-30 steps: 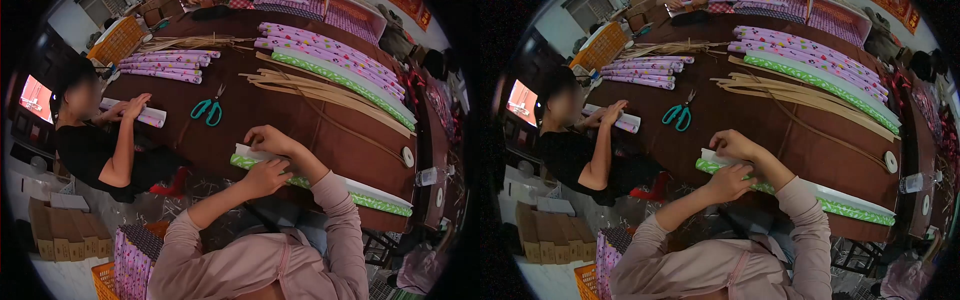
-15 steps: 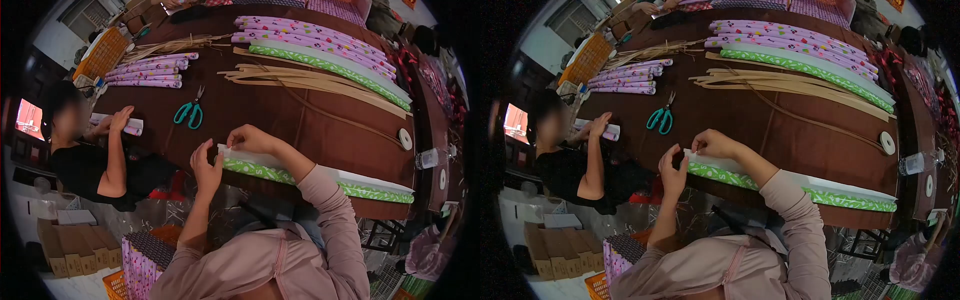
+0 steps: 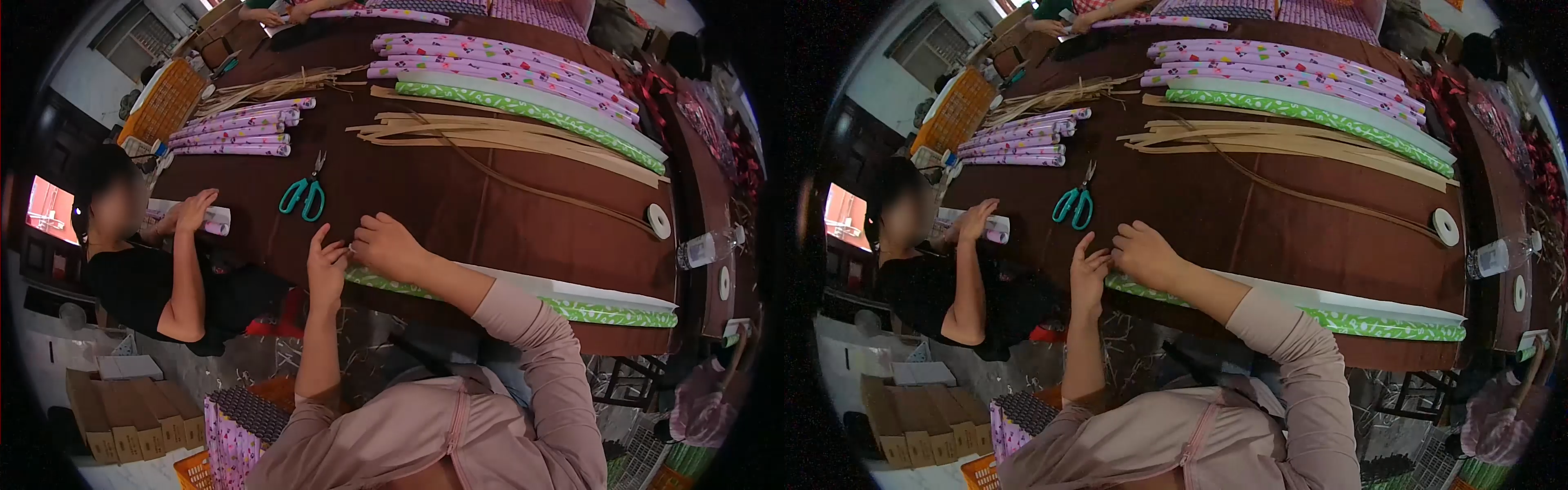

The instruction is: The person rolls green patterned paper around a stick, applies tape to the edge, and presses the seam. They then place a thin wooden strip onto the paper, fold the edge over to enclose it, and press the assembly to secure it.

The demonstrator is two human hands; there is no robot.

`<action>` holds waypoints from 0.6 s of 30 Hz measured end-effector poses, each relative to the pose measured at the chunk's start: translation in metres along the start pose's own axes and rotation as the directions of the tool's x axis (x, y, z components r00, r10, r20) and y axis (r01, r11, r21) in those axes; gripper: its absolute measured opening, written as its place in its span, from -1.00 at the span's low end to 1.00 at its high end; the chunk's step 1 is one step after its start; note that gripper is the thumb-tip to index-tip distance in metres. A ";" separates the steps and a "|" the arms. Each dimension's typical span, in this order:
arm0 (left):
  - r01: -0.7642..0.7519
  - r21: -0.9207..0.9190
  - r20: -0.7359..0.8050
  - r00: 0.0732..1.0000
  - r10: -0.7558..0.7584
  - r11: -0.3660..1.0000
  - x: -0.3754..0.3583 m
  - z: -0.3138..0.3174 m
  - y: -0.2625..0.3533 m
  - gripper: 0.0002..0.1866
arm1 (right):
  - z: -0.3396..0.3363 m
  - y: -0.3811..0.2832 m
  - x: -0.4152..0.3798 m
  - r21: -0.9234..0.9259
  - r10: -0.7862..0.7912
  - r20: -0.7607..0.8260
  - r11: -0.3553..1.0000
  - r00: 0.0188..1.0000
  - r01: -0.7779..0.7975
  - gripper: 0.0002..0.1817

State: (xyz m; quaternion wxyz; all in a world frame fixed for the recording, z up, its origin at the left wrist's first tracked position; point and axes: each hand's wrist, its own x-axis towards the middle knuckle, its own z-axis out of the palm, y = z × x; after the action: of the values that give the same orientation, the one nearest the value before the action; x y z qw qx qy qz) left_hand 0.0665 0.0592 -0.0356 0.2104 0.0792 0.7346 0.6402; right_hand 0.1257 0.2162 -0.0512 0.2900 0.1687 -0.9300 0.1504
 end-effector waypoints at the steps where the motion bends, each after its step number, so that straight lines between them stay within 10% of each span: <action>1: 0.000 0.002 -0.002 1.000 0.000 1.000 -0.001 0.000 0.000 -0.29 | 0.001 -0.001 0.000 0.002 -0.001 -0.001 1.000 1.000 0.001 -0.90; 18: -0.199 0.114 0.007 0.980 0.199 0.973 -0.008 0.003 -0.011 -0.30 | 0.002 0.001 0.000 0.485 0.460 0.163 0.733 0.873 -0.477 -0.85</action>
State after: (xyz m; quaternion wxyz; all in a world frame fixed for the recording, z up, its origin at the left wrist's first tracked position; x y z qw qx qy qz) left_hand 0.0769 0.0567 -0.0451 0.1387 0.1627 0.7589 0.6151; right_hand 0.1244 0.2162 -0.0529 0.1725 0.0021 -0.8727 0.4567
